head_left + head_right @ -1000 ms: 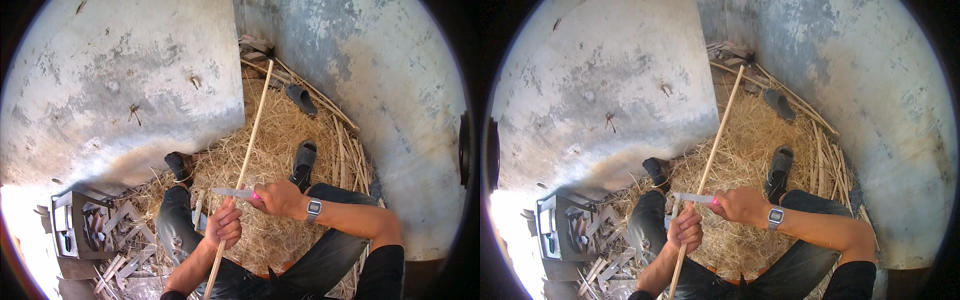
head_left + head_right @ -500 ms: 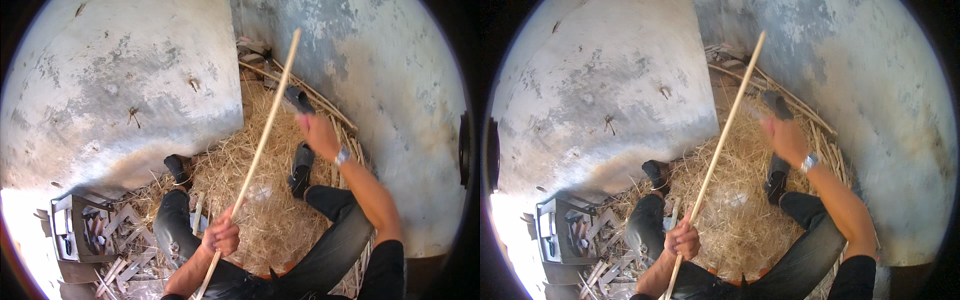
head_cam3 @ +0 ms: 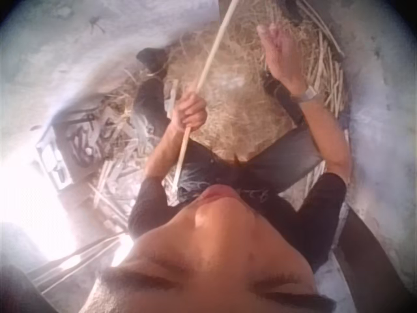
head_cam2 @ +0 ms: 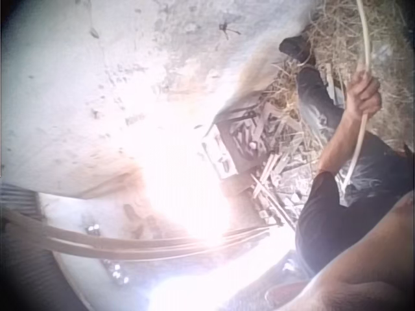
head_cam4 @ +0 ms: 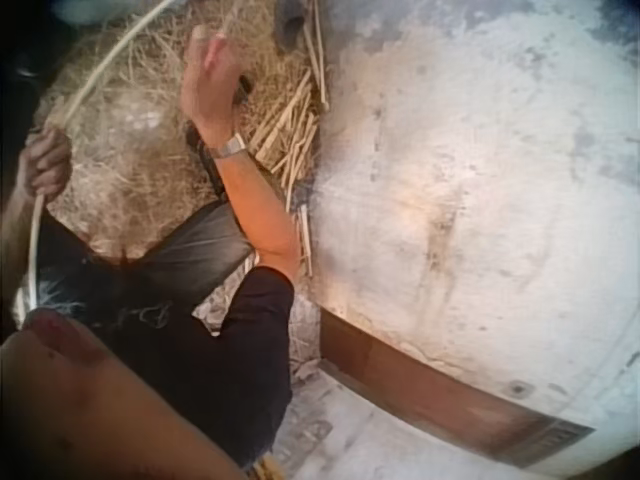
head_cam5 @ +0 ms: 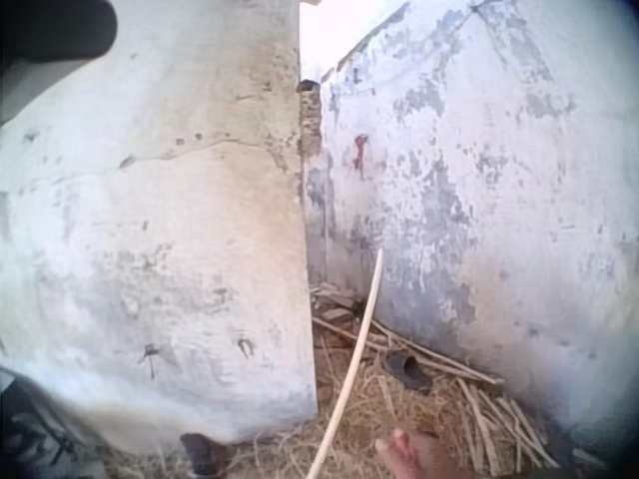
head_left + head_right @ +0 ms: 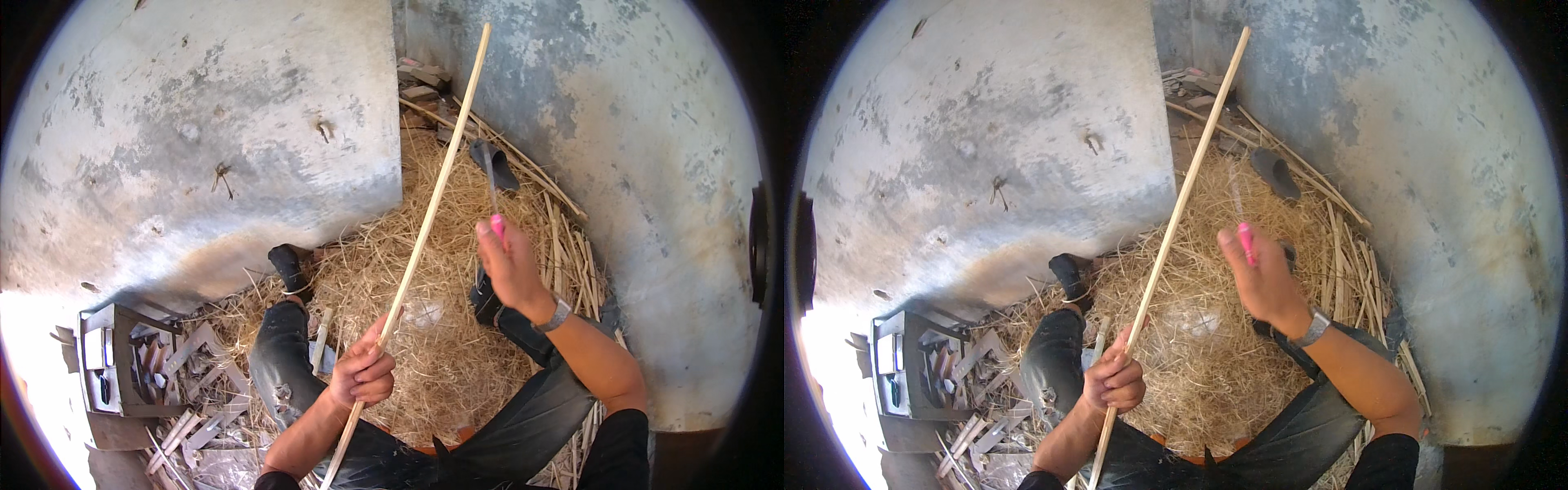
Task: The person strips a thin wooden rod by holding it with one hand and scraping along its length with a knife held in the other hand while sitting on a straw-covered floor.
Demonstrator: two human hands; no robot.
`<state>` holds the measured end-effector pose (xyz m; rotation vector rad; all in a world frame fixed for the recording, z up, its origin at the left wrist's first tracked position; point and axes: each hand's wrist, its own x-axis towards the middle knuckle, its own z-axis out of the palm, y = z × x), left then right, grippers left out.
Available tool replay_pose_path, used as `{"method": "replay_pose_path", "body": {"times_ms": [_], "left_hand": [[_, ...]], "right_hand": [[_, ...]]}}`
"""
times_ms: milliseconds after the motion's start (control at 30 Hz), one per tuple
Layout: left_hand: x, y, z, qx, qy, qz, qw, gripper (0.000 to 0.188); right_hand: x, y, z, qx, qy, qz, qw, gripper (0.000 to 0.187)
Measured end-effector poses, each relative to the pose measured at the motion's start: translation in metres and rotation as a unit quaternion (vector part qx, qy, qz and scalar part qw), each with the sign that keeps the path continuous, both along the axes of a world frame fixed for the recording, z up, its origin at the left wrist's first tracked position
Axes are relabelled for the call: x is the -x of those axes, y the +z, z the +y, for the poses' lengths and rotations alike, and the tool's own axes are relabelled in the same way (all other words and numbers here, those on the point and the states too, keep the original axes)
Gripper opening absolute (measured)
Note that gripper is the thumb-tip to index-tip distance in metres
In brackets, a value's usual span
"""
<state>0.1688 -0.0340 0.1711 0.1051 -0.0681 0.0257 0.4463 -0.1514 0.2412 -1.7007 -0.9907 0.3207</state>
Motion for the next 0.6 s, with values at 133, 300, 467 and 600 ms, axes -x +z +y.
{"method": "replay_pose_path", "body": {"times_ms": [133,300,467,600], "left_hand": [[-0.001,0.005,-0.004,-0.01,0.015,0.063,0.998,0.058],[-0.003,0.003,-0.007,-0.046,0.011,0.088,0.995,0.053],[-0.006,0.012,-0.001,-0.119,0.04,0.146,0.981,0.052],[-0.007,0.01,-0.002,-0.09,0.044,0.126,0.987,0.051]], "right_hand": [[0.044,0.008,-0.001,0.091,0.113,-0.212,0.966,0.042],[0.074,-0.018,-0.012,0.152,0.181,-0.331,0.914,0.042],[0.044,-0.03,0.004,0.142,0.137,-0.418,0.887,0.043],[0.053,-0.042,0.006,0.082,0.107,-0.398,0.908,0.045]]}}
